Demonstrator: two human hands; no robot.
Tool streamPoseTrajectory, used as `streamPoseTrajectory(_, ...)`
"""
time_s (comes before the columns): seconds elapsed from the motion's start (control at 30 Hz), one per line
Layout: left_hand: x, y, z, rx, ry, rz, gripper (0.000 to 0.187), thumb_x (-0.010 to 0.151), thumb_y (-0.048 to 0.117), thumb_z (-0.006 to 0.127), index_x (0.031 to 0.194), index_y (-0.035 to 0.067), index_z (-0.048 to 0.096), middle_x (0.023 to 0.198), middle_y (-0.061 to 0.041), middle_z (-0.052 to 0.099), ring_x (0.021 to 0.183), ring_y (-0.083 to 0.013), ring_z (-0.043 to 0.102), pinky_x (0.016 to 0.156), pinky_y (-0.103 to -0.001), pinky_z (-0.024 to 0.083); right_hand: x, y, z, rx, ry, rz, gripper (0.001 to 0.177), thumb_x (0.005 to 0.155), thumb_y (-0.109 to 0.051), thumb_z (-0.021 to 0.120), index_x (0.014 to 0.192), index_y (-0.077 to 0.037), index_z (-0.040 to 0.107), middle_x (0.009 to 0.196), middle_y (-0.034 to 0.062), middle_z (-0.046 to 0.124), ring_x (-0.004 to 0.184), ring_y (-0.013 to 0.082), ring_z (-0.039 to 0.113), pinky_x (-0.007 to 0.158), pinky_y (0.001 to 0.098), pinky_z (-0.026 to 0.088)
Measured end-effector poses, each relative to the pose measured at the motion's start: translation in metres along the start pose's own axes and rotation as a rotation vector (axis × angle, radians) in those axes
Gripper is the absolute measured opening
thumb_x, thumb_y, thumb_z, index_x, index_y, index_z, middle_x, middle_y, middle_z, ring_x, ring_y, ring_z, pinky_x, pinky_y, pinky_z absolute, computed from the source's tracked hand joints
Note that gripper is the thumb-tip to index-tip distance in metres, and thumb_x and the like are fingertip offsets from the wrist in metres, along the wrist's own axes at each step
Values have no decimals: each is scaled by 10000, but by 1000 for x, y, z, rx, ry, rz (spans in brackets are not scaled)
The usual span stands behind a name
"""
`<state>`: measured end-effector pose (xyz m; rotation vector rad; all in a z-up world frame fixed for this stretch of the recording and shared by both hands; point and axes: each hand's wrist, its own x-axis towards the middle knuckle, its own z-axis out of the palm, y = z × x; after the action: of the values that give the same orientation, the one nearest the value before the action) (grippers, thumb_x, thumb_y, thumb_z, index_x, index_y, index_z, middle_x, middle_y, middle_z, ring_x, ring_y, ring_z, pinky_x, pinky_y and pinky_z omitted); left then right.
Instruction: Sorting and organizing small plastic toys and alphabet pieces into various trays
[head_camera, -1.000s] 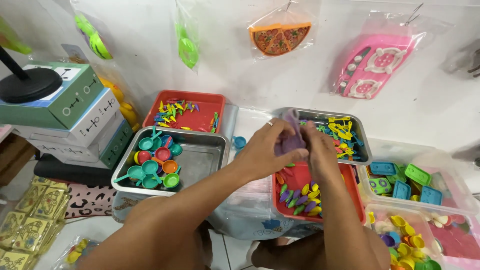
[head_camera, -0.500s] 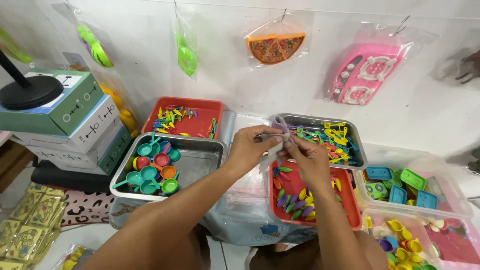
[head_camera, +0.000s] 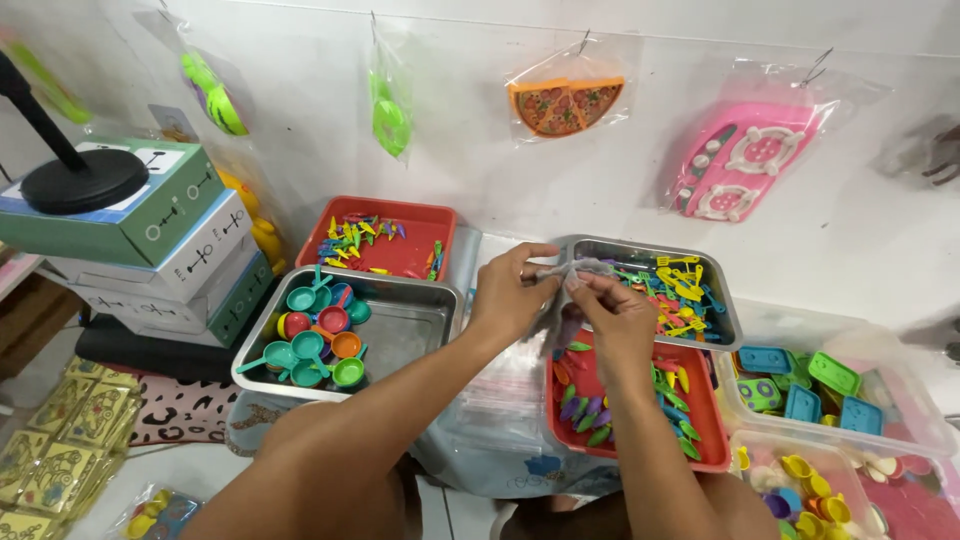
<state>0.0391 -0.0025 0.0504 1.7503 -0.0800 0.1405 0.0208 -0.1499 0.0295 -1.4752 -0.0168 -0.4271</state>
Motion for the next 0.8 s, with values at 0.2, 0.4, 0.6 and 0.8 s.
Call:
streamPoseTrajectory(0.2,-5,-5,6,-246,-118,49,497,889,30,619,1371,146,652,1048,-110,782,855,-104,699,740,-244,584,-14,-23,5,-20,-37,-101,158,865,-41,822,1022,-41,804,801,63,733,765,83,618,731,239,534)
streamPoseTrajectory(0.4,-5,-12,15,-608,-232,48,495,955,78,569,1450,80,572,898,-55,724,749,-43,582,659,-165,485,-10,-20,0,-155,-145,-364,127,986,-71,689,924,-43,796,888,111,740,847,150,643,800,311,520)
streamPoseTrajectory(0.6,-5,-16,15,-708,-390,178,669,912,-32,679,1531,35,434,1175,-178,720,921,-89,680,806,-205,570,4,11,-17,40,-248,-351,275,1056,-181,492,952,-34,700,810,62,596,798,164,564,802,318,478)
streamPoseTrajectory(0.8,-2,-8,4,-640,-501,173,520,951,-54,562,1462,42,538,1090,-137,742,886,-99,701,763,-217,590,28,46,-48,124,-357,-101,811,727,-194,887,1377,-25,433,1232,134,576,1080,226,592,928,361,499)
